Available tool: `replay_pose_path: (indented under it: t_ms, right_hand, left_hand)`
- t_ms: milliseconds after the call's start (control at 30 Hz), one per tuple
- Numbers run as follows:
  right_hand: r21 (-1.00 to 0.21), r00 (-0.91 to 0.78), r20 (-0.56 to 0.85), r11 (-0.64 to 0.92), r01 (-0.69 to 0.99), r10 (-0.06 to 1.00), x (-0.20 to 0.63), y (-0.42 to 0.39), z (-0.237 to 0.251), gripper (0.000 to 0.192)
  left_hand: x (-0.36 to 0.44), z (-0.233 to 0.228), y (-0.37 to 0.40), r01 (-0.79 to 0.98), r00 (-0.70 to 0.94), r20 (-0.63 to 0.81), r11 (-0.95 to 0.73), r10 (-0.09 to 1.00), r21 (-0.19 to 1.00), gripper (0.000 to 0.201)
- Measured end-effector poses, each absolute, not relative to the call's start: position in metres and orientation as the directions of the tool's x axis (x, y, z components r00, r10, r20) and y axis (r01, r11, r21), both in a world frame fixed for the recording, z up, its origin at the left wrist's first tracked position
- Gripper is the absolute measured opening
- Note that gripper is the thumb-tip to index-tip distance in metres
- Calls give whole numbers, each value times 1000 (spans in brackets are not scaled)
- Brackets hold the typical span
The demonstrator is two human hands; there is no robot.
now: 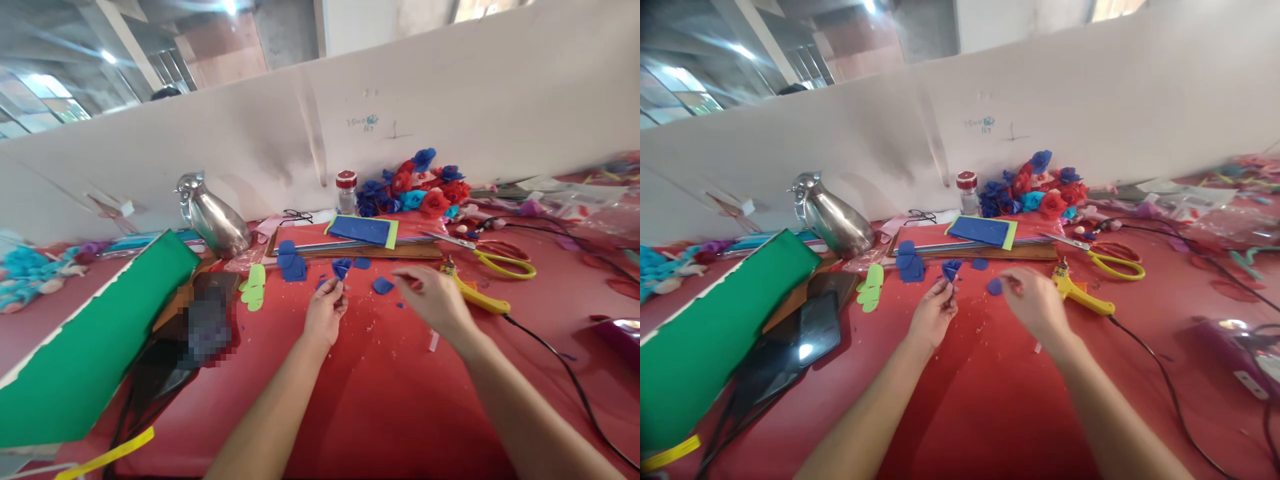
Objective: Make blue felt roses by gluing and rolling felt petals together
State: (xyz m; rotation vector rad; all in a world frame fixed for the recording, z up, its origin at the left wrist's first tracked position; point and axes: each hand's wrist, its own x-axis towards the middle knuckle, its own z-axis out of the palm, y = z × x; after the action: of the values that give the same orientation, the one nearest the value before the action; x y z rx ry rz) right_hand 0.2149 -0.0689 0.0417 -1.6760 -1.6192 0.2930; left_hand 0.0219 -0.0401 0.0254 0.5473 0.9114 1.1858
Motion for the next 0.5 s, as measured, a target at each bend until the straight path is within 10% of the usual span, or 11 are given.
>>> replay_pose_path:
  t_ms: [200,500]
  right_hand:
    - [-163,373,249,-341,926,894,305,-96,7,36]
    - [-235,416,173,-372,898,893,310,-93,8,34]
  left_hand:
    - [23,25,-40,-560,153,-360,381,920,736,22]
    - [19,28,-35,-583,143,-458,449,877,677,11]
